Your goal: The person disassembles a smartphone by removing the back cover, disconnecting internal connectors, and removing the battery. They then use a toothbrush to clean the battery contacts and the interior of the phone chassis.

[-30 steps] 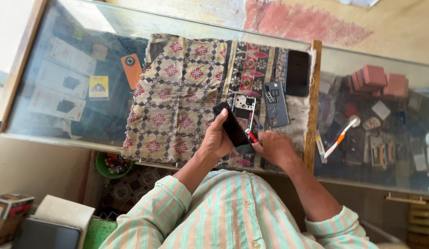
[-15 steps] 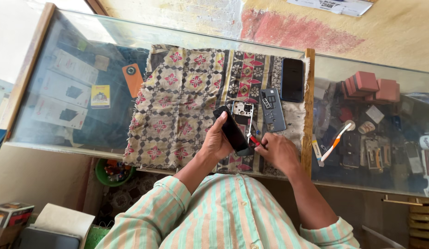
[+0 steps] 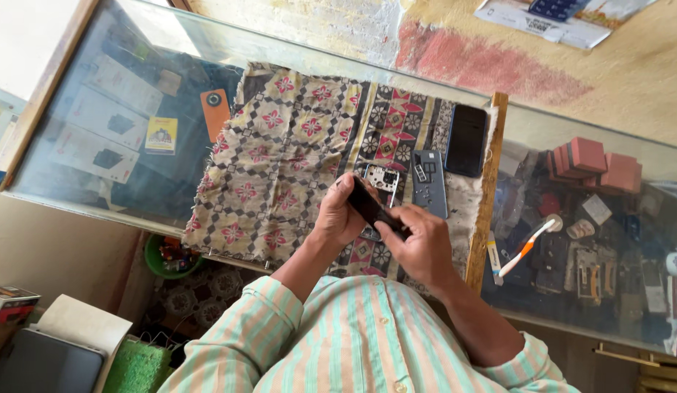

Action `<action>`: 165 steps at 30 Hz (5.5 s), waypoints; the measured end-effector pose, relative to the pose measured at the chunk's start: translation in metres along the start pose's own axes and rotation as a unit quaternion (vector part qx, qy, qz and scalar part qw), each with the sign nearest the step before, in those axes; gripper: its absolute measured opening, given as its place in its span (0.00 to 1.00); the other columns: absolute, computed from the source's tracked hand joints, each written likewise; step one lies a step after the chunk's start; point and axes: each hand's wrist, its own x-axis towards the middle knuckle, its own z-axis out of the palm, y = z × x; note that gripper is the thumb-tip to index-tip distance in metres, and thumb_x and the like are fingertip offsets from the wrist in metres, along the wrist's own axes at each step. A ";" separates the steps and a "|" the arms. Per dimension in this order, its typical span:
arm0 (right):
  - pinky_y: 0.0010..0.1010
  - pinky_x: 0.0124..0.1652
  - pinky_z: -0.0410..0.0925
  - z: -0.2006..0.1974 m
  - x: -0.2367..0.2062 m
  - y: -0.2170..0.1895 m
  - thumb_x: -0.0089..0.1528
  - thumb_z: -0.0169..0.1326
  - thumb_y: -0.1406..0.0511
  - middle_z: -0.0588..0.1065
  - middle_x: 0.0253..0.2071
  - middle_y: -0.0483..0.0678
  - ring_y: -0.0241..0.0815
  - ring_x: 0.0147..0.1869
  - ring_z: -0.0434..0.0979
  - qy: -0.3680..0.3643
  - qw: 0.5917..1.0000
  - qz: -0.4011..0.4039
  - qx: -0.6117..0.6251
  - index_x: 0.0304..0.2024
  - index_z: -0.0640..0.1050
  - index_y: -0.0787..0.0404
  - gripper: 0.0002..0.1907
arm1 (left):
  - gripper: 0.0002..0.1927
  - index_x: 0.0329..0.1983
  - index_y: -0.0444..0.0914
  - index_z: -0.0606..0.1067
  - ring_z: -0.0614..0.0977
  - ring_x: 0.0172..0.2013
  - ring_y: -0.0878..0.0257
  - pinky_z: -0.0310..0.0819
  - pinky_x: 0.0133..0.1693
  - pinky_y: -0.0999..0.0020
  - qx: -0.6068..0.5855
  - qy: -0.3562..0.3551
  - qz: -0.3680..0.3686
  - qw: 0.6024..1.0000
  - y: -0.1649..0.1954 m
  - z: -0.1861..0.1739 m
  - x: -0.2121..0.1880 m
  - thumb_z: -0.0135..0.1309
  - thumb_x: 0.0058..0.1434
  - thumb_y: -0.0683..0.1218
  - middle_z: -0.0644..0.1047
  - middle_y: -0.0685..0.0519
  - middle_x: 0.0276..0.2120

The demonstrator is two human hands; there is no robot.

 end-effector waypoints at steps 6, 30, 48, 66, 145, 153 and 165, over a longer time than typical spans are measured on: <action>0.35 0.27 0.70 0.000 0.007 -0.008 0.58 0.66 0.66 0.76 0.28 0.51 0.45 0.28 0.79 0.028 0.995 -0.068 -0.064 0.36 0.79 0.64 0.10 | 0.20 0.40 0.38 0.75 0.78 0.37 0.59 0.73 0.50 0.56 -0.036 -0.134 -0.004 0.990 -0.001 0.001 0.016 0.67 0.62 0.57 0.77 0.51 0.34; 0.23 0.30 0.72 0.032 0.019 0.099 0.63 0.63 0.67 0.82 0.32 0.50 0.33 0.30 0.79 -0.094 0.771 0.273 0.568 0.39 0.83 0.69 0.08 | 0.14 0.33 0.34 0.75 0.79 0.27 0.62 0.77 0.34 0.65 0.124 0.077 -0.024 0.989 0.009 -0.002 0.013 0.69 0.58 0.46 0.77 0.50 0.27; 0.28 0.26 0.76 0.038 0.015 0.085 0.62 0.63 0.67 0.81 0.29 0.51 0.36 0.27 0.81 -0.058 0.746 0.291 0.596 0.37 0.83 0.67 0.07 | 0.16 0.33 0.33 0.76 0.80 0.28 0.62 0.78 0.34 0.65 0.150 0.087 -0.015 0.985 0.008 0.002 0.013 0.70 0.56 0.48 0.78 0.49 0.27; 0.26 0.26 0.75 0.041 0.013 0.086 0.63 0.62 0.67 0.81 0.29 0.50 0.35 0.26 0.81 -0.056 0.750 0.281 0.597 0.37 0.83 0.68 0.08 | 0.15 0.33 0.32 0.75 0.79 0.28 0.63 0.77 0.34 0.66 0.139 0.078 -0.017 0.987 0.007 0.000 0.011 0.69 0.58 0.47 0.77 0.49 0.28; 0.18 0.22 0.66 0.037 0.003 0.101 0.61 0.63 0.70 0.79 0.26 0.47 0.28 0.22 0.73 -0.080 0.788 0.276 0.544 0.36 0.83 0.69 0.05 | 0.16 0.32 0.33 0.75 0.78 0.29 0.63 0.76 0.35 0.67 0.143 0.060 -0.014 0.988 -0.004 -0.006 -0.001 0.69 0.58 0.49 0.77 0.49 0.28; 0.19 0.27 0.68 0.042 -0.003 0.105 0.63 0.63 0.71 0.79 0.28 0.46 0.28 0.26 0.74 -0.073 0.785 0.247 0.564 0.36 0.82 0.70 0.05 | 0.17 0.32 0.31 0.76 0.79 0.28 0.63 0.77 0.34 0.67 0.156 0.067 -0.017 0.985 -0.005 -0.010 -0.003 0.69 0.58 0.49 0.77 0.48 0.27; 0.19 0.23 0.69 0.039 -0.005 0.104 0.62 0.62 0.70 0.80 0.27 0.48 0.29 0.24 0.75 -0.076 0.785 0.265 0.555 0.36 0.83 0.69 0.05 | 0.17 0.32 0.32 0.75 0.78 0.28 0.63 0.76 0.34 0.66 0.141 0.069 -0.013 0.988 -0.012 -0.015 -0.004 0.69 0.58 0.49 0.77 0.48 0.28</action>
